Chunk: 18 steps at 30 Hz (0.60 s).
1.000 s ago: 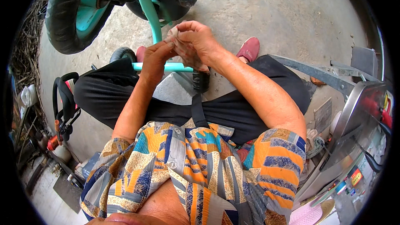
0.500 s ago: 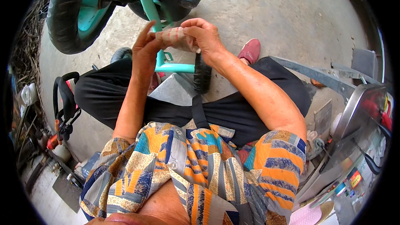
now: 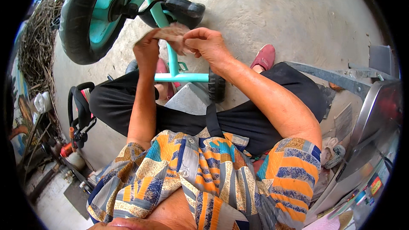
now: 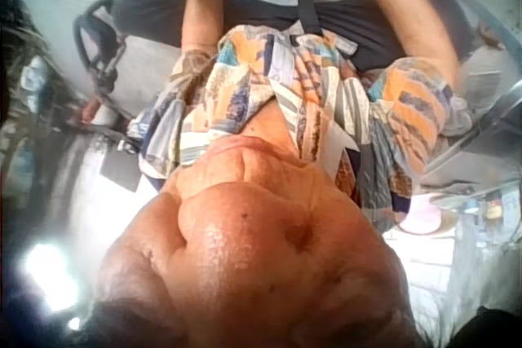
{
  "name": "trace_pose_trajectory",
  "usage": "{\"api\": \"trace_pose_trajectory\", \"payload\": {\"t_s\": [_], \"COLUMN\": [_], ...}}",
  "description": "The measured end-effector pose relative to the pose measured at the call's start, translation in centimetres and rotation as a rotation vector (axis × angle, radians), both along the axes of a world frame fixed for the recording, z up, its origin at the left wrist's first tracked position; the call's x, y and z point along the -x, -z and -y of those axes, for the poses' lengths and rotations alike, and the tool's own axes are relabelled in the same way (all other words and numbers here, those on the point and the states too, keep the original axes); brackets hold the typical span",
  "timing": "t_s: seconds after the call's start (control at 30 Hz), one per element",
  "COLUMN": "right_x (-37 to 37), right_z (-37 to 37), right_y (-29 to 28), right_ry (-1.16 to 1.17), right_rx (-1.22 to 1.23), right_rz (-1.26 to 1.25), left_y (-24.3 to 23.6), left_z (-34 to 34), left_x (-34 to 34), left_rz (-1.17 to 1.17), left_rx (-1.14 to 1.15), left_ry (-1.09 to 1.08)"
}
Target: The person wipes the wheels and frame of a small tricycle with a cloth, adjusts the handlebar grips, and handles the seat and frame by hand.
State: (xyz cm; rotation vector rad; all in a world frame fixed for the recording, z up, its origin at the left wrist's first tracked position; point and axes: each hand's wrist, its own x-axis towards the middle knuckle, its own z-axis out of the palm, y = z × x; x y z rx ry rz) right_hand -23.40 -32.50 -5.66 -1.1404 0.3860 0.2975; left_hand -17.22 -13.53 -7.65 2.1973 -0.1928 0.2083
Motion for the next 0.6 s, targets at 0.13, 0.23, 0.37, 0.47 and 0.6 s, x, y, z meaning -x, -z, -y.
{"api": "trace_pose_trajectory", "payload": {"t_s": [0.13,0.23,0.37,0.47,0.6], "right_x": [-0.2,0.1,0.5,0.9,1.0], "right_z": [0.3,0.6,1.2,1.6,1.7], "right_y": [-1.1,-1.7,-1.6,-1.1,-0.8], "right_ry": [0.028,0.052,0.076,0.055,0.014], "right_rx": [0.004,-0.02,-0.04,-0.022,0.013], "right_rz": [-0.02,-0.048,-0.076,-0.106,-0.109], "left_y": [0.8,2.8,3.5,4.6,6.2], "left_z": [0.6,1.0,2.5,2.3,2.5], "left_x": [-5.0,-8.2,-9.0,-10.5,-13.1], "left_rz": [-0.208,-0.095,0.05,0.206,0.327], "left_rx": [0.935,0.922,0.534,0.065,-0.138], "left_ry": [-0.097,-0.114,-0.044,-0.006,-0.052]}}
